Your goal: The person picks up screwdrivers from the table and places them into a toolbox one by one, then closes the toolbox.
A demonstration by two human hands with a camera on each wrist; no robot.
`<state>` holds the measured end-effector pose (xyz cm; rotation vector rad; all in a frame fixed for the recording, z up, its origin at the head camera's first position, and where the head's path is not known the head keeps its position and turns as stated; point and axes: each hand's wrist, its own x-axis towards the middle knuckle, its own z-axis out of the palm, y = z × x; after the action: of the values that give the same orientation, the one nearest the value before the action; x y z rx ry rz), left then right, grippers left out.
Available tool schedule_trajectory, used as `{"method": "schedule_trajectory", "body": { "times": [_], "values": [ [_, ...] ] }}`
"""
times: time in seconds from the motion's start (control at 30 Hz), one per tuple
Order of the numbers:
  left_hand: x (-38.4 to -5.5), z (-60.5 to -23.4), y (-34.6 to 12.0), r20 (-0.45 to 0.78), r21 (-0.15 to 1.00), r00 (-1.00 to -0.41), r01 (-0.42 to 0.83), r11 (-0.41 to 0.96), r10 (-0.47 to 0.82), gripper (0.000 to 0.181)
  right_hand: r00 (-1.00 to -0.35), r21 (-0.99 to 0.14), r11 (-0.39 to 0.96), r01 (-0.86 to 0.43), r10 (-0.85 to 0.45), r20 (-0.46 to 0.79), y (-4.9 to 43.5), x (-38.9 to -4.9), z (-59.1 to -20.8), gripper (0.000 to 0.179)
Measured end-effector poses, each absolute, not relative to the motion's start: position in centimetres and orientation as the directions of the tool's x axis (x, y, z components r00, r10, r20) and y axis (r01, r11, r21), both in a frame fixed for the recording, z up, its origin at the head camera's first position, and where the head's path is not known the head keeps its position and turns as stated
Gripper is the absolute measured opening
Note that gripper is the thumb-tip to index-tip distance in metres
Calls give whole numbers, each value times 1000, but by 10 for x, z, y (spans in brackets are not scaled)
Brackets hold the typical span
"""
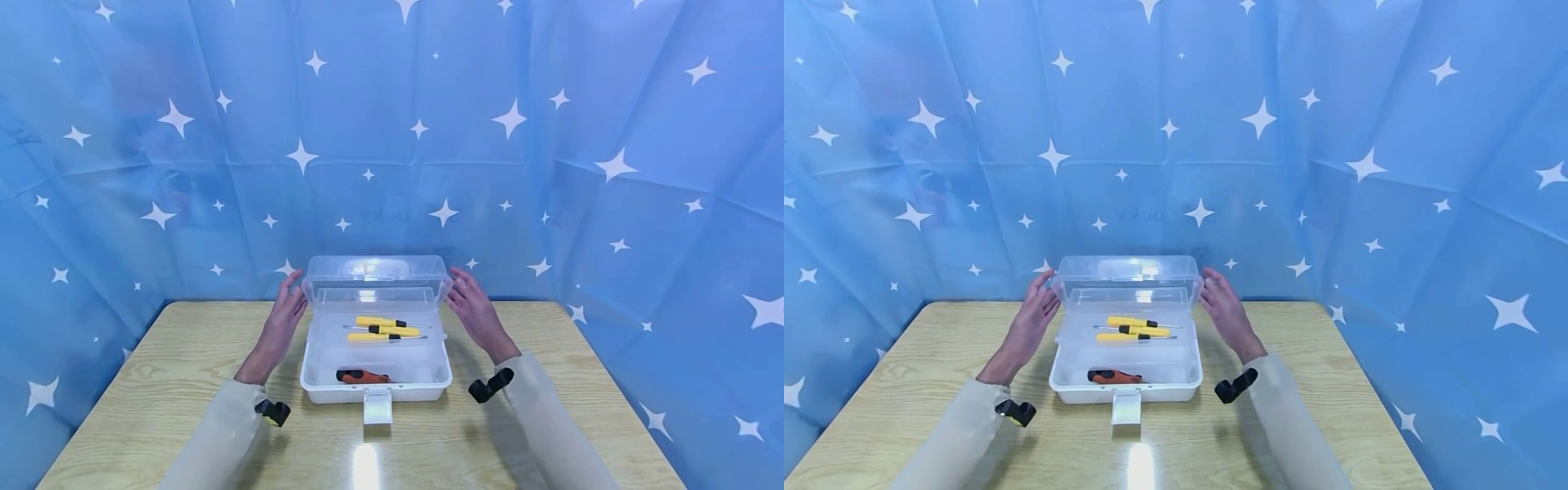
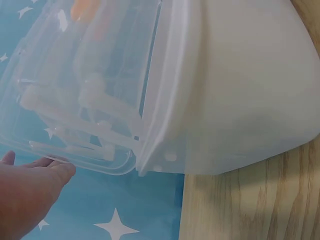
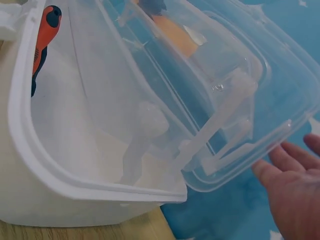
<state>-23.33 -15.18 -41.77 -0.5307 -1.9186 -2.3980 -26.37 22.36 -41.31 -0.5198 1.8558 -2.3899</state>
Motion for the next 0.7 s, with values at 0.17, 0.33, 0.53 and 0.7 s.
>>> {"method": "schedule_trajectory", "body": {
  "times": [0.17,0.33,0.53,0.7],
  "values": [
    [-230,-417,-152,281,943,-942,235,-235,184,60,-947,-966,-211,-147,-251,199,222,-261,-410,63],
    [-227,-417,-153,255,962,-947,227,-154,194,59,-953,-979,-160,-128,-253,166,222,-257,-407,68],
    [-223,-417,-155,252,966,-945,232,-114,207,58,-956,-980,-162,-112,-253,151,224,-253,-405,69],
    [-220,-415,-155,237,970,-945,219,-103,227,59,-960,-983,-144,-114,-238,146,225,-252,-405,68]
  ]
}}
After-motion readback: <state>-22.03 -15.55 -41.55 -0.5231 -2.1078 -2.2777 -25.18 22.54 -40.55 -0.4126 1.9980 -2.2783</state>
